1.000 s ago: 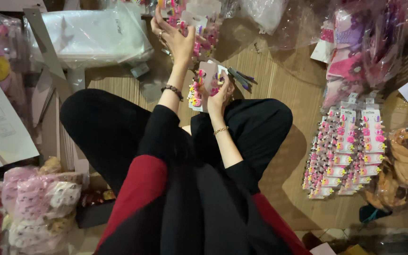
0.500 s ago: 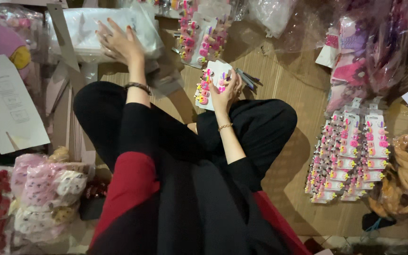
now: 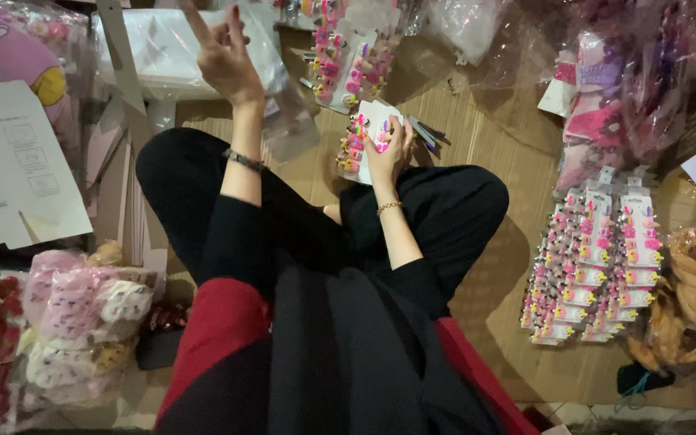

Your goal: The person sits on the floor and packs small hair clips into clear plastic bags. They pick up a card with clips, place it into a bag, and seal the bag. The person repeats this process with multiple sets of hair clips.

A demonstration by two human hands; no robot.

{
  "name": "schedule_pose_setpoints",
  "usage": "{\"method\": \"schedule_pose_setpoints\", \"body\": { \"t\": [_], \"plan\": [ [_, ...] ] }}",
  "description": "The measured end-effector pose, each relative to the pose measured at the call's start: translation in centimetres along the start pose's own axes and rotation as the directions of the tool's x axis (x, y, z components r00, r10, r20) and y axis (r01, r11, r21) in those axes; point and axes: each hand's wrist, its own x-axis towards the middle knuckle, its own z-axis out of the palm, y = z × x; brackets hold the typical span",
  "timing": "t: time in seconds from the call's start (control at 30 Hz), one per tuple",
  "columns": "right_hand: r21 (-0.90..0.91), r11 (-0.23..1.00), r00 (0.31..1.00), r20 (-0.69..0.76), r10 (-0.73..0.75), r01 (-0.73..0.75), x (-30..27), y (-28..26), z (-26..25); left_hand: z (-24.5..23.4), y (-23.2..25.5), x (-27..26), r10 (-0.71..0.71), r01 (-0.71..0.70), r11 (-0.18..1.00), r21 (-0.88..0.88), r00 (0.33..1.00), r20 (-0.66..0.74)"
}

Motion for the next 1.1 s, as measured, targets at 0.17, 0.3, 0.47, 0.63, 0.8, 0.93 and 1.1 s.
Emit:
{"method": "schedule_pose_setpoints", "body": {
  "t": [0.17, 0.3, 0.47, 0.63, 0.8, 0.93, 1.1],
  "plan": [
    [-0.138, 0.982, 0.977, 0.191, -0.098, 0.126, 1.2, -0.4, -1.0, -10.6, 9.5, 1.7, -0.029, 0.111, 0.793, -0.6, 0.989, 0.146],
    [-0.281, 0.939, 0.899, 0.433, -0.063, 0.201, 3.1, -3.7, -3.9, -17.1, 13.5, 1.4, 0.052, 0.233, 0.604, -0.762, 0.943, 0.33],
    [-0.143, 0.973, 0.923, 0.367, -0.116, 0.18, 4.8, -3.0, -4.7, -20.8, 14.3, -0.1, 0.021, 0.345, 0.566, -0.748, 0.902, 0.432],
    [0.175, 0.952, 0.897, 0.326, -0.298, 0.253, 4.2, -5.7, -10.4, -20.9, 12.6, -2.0, 0.097, 0.212, 0.529, -0.822, 0.947, 0.306],
    [0.441, 0.876, 0.853, 0.518, -0.07, -0.196, 2.6, -13.4, -19.1, -19.5, 10.2, -3.0, 0.227, 0.054, 0.64, -0.767, 0.94, 0.256],
    [0.624, 0.741, 0.849, 0.508, -0.145, -0.247, 2.0, -18.2, -24.1, -21.9, 13.7, -1.4, 0.231, 0.055, 0.75, -0.659, 0.912, 0.338],
    [0.728, 0.597, 0.848, 0.51, -0.145, -0.336, 0.5, -21.5, -26.5, -27.3, 19.0, -0.7, 0.285, 0.447, 0.6, -0.664, 0.656, 0.699]
  ]
}}
